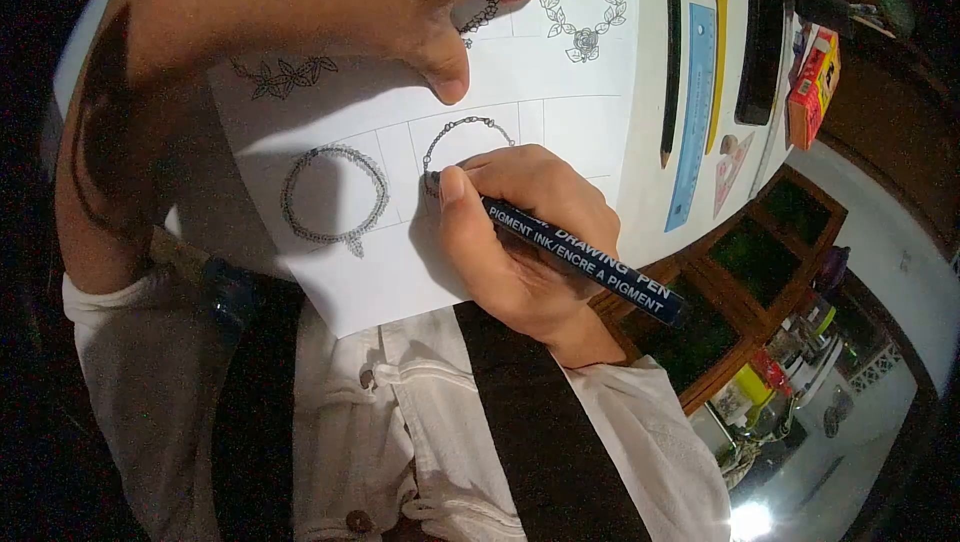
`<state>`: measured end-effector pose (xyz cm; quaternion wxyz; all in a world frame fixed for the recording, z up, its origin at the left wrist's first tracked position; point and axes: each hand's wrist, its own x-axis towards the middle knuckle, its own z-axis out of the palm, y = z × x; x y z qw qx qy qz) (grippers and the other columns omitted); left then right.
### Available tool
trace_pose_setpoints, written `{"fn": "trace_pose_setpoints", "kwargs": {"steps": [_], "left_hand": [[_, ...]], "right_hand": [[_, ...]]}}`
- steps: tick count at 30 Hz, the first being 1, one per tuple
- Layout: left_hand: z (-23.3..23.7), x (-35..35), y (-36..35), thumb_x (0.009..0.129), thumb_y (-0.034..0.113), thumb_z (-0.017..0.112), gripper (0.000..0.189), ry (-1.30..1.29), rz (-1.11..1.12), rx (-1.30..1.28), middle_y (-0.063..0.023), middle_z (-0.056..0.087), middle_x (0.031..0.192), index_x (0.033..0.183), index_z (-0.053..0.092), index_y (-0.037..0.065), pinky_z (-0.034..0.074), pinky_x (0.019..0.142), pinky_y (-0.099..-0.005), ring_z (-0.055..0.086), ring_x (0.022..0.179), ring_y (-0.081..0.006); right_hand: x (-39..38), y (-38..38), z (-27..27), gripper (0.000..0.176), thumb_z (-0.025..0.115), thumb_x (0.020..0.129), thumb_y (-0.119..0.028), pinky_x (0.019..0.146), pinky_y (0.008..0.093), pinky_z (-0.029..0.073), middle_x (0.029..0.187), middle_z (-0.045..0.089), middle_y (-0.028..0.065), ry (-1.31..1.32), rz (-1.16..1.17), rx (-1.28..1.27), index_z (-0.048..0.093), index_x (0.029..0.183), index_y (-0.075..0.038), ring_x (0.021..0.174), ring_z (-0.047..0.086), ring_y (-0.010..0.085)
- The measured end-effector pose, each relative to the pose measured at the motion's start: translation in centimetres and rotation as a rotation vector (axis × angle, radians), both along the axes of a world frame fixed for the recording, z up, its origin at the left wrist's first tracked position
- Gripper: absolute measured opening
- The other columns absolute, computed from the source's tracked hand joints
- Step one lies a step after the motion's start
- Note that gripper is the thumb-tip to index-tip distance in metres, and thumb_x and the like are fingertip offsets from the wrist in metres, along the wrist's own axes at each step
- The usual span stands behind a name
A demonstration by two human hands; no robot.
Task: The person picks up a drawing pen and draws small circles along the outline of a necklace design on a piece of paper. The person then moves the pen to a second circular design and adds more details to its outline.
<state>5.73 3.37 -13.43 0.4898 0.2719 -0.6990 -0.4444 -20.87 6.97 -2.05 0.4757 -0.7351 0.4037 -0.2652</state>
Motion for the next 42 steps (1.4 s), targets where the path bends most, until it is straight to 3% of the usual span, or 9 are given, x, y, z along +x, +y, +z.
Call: {"fn": "trace_pose_setpoints", "kwargs": {"steps": [7, 42], "left_hand": [[-0.1, 0.8, -0.9, 0.096, 0.018, 0.071, 0.066, -0.062, -0.104, -0.049, -0.0176, 0.061, 0.137, 0.151, 0.04, 0.001, 0.049, 0.109, -0.0362, 0.057, 0.131, -0.0224], [1.1, -0.2, -0.5, 0.095, 0.018, 0.072, 0.059, -0.002, -0.06, 0.085, -0.0141, 0.065, 0.132, 0.146, 0.047, 0.002, 0.051, 0.105, -0.0354, 0.06, 0.126, -0.0206]], "right_hand": [[0.2, 0.0, -0.2, 0.01, 0.074, 0.087, 0.001, 0.055, 0.027, 0.05, 0.077, 0.07, 0.0138, -0.051, -0.017, 0.001, 0.065, 0.085, 0.001, 0.06, 0.065, 0.0164], [0.1, -0.1, 0.0, 0.012, 0.075, 0.086, 0.0, 0.055, 0.0275, 0.05, 0.076, 0.07, 0.0137, -0.047, 0.004, 0.016, 0.064, 0.083, 0.001, 0.059, 0.065, 0.0164]]}}
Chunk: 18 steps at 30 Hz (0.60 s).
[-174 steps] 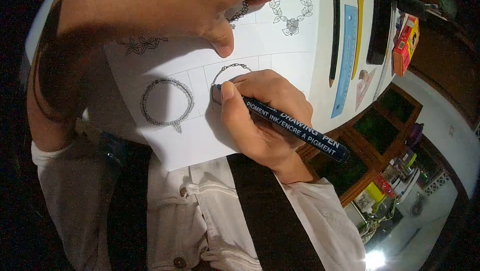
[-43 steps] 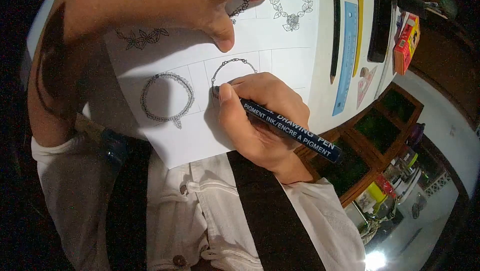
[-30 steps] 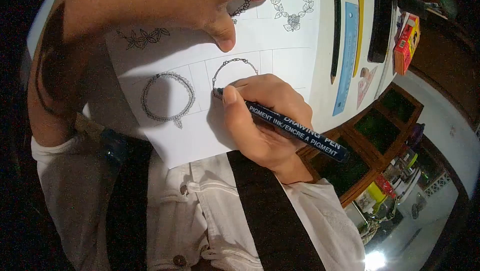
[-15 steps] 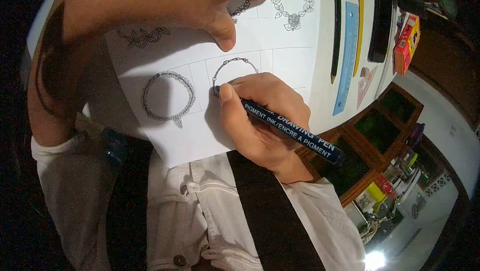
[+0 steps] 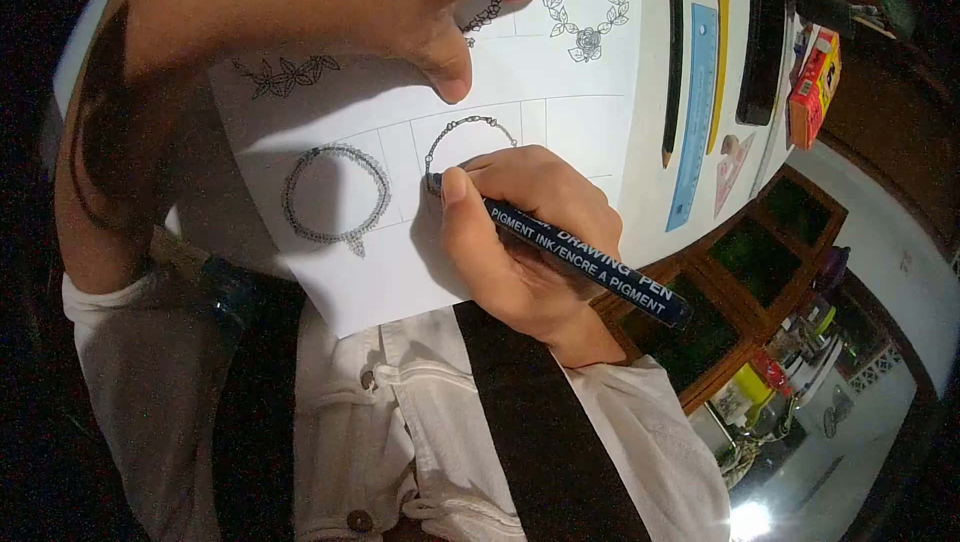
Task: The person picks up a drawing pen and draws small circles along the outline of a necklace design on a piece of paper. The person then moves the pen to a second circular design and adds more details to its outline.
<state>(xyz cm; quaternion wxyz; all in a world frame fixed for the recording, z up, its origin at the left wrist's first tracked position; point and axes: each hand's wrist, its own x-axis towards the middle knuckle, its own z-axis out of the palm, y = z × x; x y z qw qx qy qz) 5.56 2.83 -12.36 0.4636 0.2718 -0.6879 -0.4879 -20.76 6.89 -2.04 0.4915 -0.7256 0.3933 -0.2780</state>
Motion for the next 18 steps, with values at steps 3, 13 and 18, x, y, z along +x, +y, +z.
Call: {"fn": "trace_pose_setpoints", "kwargs": {"steps": [3, 13, 18], "left_hand": [[-0.08, 0.23, -0.01, 0.095, 0.018, 0.072, 0.059, -0.004, -0.003, 0.006, -0.0139, 0.065, 0.131, 0.146, 0.048, 0.002, 0.051, 0.105, -0.0353, 0.06, 0.126, -0.0205], [-0.11, 0.2, 0.12, 0.094, 0.018, 0.073, 0.057, -0.007, -0.002, 0.018, -0.0129, 0.066, 0.13, 0.144, 0.05, 0.002, 0.051, 0.104, -0.0351, 0.06, 0.124, -0.02], [0.16, 0.22, 0.02, 0.094, 0.018, 0.073, 0.056, -0.001, -0.007, 0.036, -0.0124, 0.067, 0.129, 0.143, 0.051, 0.003, 0.051, 0.103, -0.035, 0.061, 0.124, -0.0197]], "right_hand": [[0.04, -0.04, 0.07, 0.012, 0.075, 0.086, 0.0, 0.055, 0.0273, 0.05, 0.075, 0.07, 0.0136, 0.008, 0.006, -0.02, 0.064, 0.083, 0.0, 0.059, 0.064, 0.0165], [-0.57, 0.15, -0.13, 0.01, 0.075, 0.087, -0.001, 0.055, 0.028, 0.049, 0.077, 0.07, 0.0126, -0.011, -0.004, 0.007, 0.065, 0.084, 0.0, 0.061, 0.064, 0.0161], [-0.33, 0.16, 0.01, 0.01, 0.075, 0.087, -0.002, 0.056, 0.0282, 0.049, 0.077, 0.07, 0.0123, 0.038, -0.003, -0.028, 0.066, 0.084, -0.001, 0.061, 0.064, 0.0161]]}}
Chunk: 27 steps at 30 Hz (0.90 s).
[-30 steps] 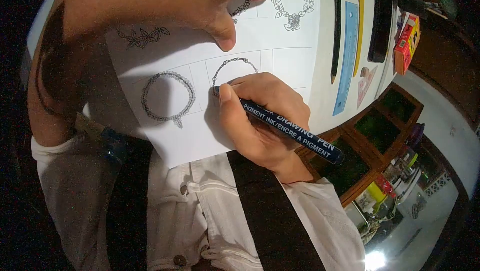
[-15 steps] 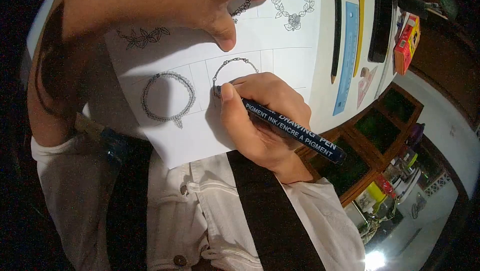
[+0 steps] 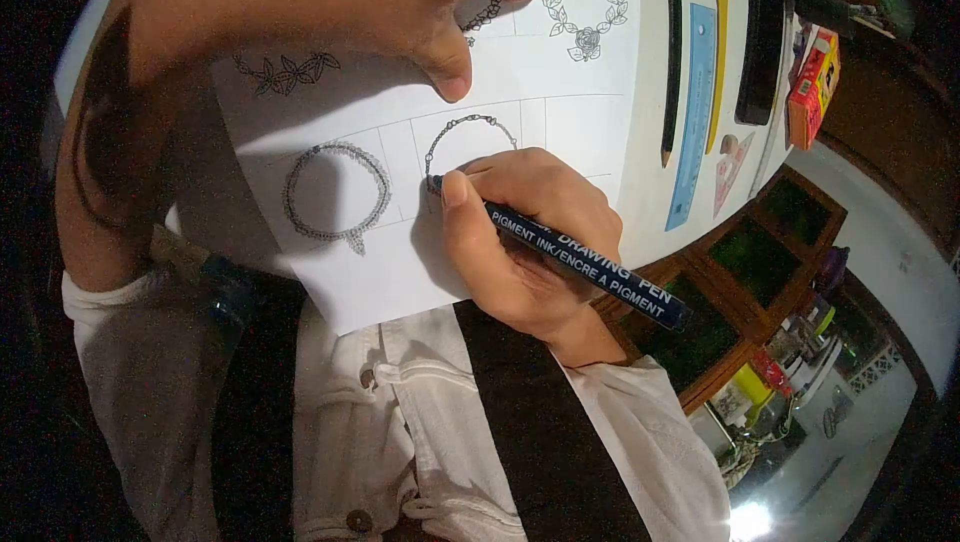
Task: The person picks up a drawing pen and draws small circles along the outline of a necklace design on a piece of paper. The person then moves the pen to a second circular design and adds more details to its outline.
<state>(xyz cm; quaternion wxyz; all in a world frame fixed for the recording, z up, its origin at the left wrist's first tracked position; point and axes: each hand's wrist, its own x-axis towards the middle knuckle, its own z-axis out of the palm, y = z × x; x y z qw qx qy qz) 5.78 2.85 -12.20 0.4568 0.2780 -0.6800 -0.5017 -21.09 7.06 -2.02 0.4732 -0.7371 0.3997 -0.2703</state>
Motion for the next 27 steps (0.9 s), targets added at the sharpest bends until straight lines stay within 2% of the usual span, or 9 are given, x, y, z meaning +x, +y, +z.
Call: {"fn": "trace_pose_setpoints", "kwargs": {"steps": [27], "left_hand": [[0.26, 0.51, -0.62, 0.094, 0.018, 0.074, 0.051, 0.011, -0.056, 0.074, -0.0098, 0.069, 0.125, 0.139, 0.057, 0.003, 0.052, 0.1, -0.0343, 0.062, 0.12, -0.0183]], "right_hand": [[0.06, -0.21, 0.22, 0.01, 0.075, 0.086, -0.001, 0.055, 0.0283, 0.05, 0.076, 0.07, 0.0135, 0.024, 0.026, -0.011, 0.065, 0.084, 0.0, 0.06, 0.064, 0.0167]]}}
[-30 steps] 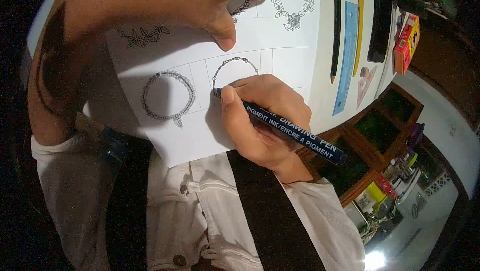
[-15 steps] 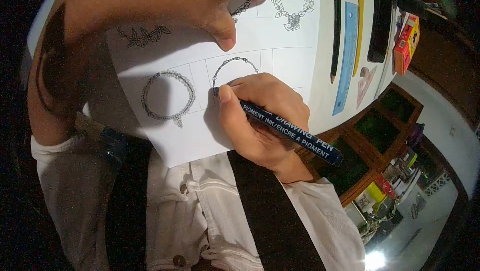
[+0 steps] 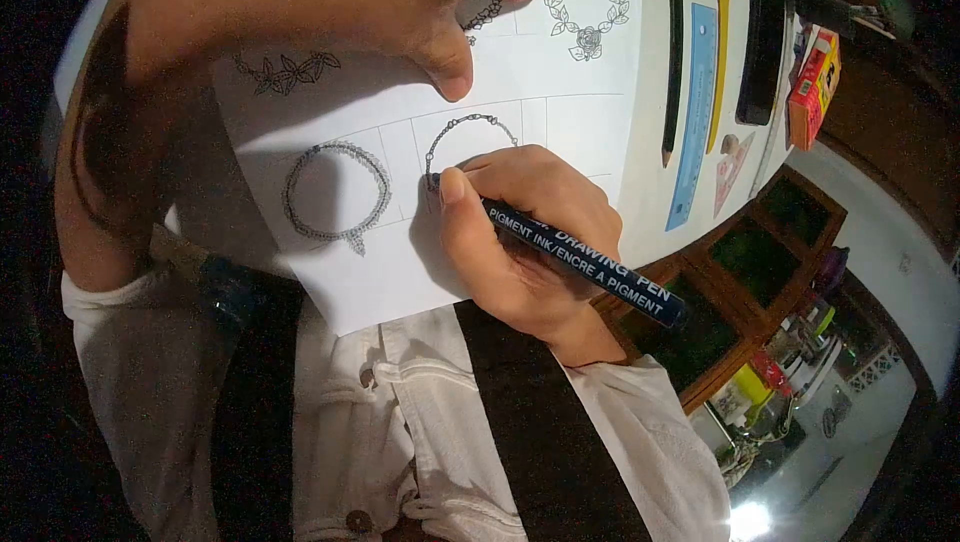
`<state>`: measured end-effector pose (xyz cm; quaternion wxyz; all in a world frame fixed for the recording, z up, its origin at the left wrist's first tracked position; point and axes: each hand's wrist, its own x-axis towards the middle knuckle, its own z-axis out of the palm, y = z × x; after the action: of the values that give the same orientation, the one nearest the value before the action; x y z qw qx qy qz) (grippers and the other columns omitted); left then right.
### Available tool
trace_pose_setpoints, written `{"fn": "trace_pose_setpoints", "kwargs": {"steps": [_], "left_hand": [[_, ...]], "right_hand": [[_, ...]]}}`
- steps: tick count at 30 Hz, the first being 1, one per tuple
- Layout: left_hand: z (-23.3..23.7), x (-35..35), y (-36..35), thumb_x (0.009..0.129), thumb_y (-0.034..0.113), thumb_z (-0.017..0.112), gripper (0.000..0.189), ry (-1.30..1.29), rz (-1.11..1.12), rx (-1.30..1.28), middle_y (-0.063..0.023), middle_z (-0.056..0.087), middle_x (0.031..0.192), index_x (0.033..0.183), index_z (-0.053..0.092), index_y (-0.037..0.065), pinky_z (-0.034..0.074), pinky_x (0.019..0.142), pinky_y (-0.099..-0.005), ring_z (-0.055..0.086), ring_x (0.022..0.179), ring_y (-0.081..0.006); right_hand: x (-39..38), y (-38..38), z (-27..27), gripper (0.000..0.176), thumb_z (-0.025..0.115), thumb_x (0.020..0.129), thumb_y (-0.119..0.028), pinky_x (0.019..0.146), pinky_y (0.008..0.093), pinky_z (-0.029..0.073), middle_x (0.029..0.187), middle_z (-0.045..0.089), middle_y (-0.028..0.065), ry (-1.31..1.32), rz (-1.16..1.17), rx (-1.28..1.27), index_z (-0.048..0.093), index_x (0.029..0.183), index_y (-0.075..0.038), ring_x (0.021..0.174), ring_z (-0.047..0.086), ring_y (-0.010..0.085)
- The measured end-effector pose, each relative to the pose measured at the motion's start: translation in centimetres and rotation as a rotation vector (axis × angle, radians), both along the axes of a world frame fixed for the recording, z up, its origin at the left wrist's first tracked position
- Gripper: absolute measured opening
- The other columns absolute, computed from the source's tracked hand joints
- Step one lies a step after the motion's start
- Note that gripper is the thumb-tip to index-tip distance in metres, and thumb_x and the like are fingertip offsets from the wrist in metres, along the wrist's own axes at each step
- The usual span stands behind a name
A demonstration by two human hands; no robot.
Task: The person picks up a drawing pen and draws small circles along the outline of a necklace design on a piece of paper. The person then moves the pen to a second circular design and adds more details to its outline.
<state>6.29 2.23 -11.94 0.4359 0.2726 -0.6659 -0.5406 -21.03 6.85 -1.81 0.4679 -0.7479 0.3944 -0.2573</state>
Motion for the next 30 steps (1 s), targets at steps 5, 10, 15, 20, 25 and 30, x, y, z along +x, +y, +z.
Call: {"fn": "trace_pose_setpoints", "kwargs": {"steps": [5, 10, 15, 20, 25, 30], "left_hand": [[1.1, -0.4, -0.3, 0.094, 0.018, 0.074, 0.05, 0.044, -0.036, 0.082, -0.0094, 0.07, 0.124, 0.139, 0.058, 0.004, 0.052, 0.1, -0.0342, 0.063, 0.12, -0.0181], [-0.2, -0.8, -0.3, 0.086, 0.022, 0.079, 0.036, -0.157, 0.084, 0.013, -0.0061, 0.072, 0.108, 0.119, 0.07, 0.008, 0.053, 0.086, -0.0365, 0.067, 0.101, -0.0232], [16.3, -4.0, -0.5, 0.079, 0.025, 0.078, 0.032, -1.107, -0.034, 0.178, -0.0123, 0.068, 0.095, 0.101, 0.068, 0.005, 0.052, 0.076, -0.0435, 0.066, 0.091, -0.0297], [15.8, -3.3, -0.4, 0.078, 0.026, 0.078, 0.032, -1.064, 0.001, 0.113, -0.0126, 0.068, 0.094, 0.1, 0.068, 0.005, 0.052, 0.073, -0.0443, 0.066, 0.088, -0.0312], [11.3, -2.4, 1.0, 0.079, 0.03, 0.082, 0.036, -0.868, 0.147, 0.13, -0.0075, 0.071, 0.1, 0.108, 0.073, 0.01, 0.053, 0.078, -0.0383, 0.067, 0.095, -0.0239], [2.9, -1.5, -0.4, 0.078, 0.03, 0.087, 0.047, -0.435, 0.119, 0.32, -0.0037, 0.072, 0.107, 0.118, 0.072, 0.011, 0.053, 0.083, -0.0344, 0.067, 0.097, -0.0197]], "right_hand": [[-0.4, 0.1, -0.2, 0.01, 0.074, 0.086, 0.002, 0.056, 0.0267, 0.049, 0.078, 0.07, 0.0143, -0.149, -0.041, 0.111, 0.064, 0.086, 0.001, 0.061, 0.063, 0.016], [-0.5, 0.5, 0.2, 0.01, 0.074, 0.086, 0.004, 0.057, 0.0267, 0.049, 0.079, 0.07, 0.0149, -0.13, -0.043, 0.145, 0.064, 0.087, 0.002, 0.062, 0.064, 0.016], [-0.3, 1.0, 0.0, 0.009, 0.074, 0.087, 0.003, 0.057, 0.0266, 0.049, 0.078, 0.07, 0.0143, -0.122, -0.11, 0.155, 0.065, 0.087, 0.002, 0.063, 0.065, 0.0156], [-0.3, 0.8, 0.1, 0.009, 0.074, 0.09, -0.002, 0.056, 0.0268, 0.049, 0.078, 0.07, 0.0123, -0.022, -0.029, 0.064, 0.066, 0.086, 0.0, 0.061, 0.064, 0.0142], [-0.1, 1.0, -0.1, 0.009, 0.074, 0.09, -0.003, 0.054, 0.0265, 0.048, 0.077, 0.07, 0.0117, -0.038, -0.06, 0.054, 0.066, 0.086, 0.0, 0.06, 0.063, 0.0136], [-0.2, 1.1, 0.1, 0.008, 0.074, 0.089, -0.003, 0.054, 0.0265, 0.048, 0.077, 0.07, 0.0116, 0.001, -0.077, 0.088, 0.067, 0.086, 0.0, 0.06, 0.063, 0.0135]]}}
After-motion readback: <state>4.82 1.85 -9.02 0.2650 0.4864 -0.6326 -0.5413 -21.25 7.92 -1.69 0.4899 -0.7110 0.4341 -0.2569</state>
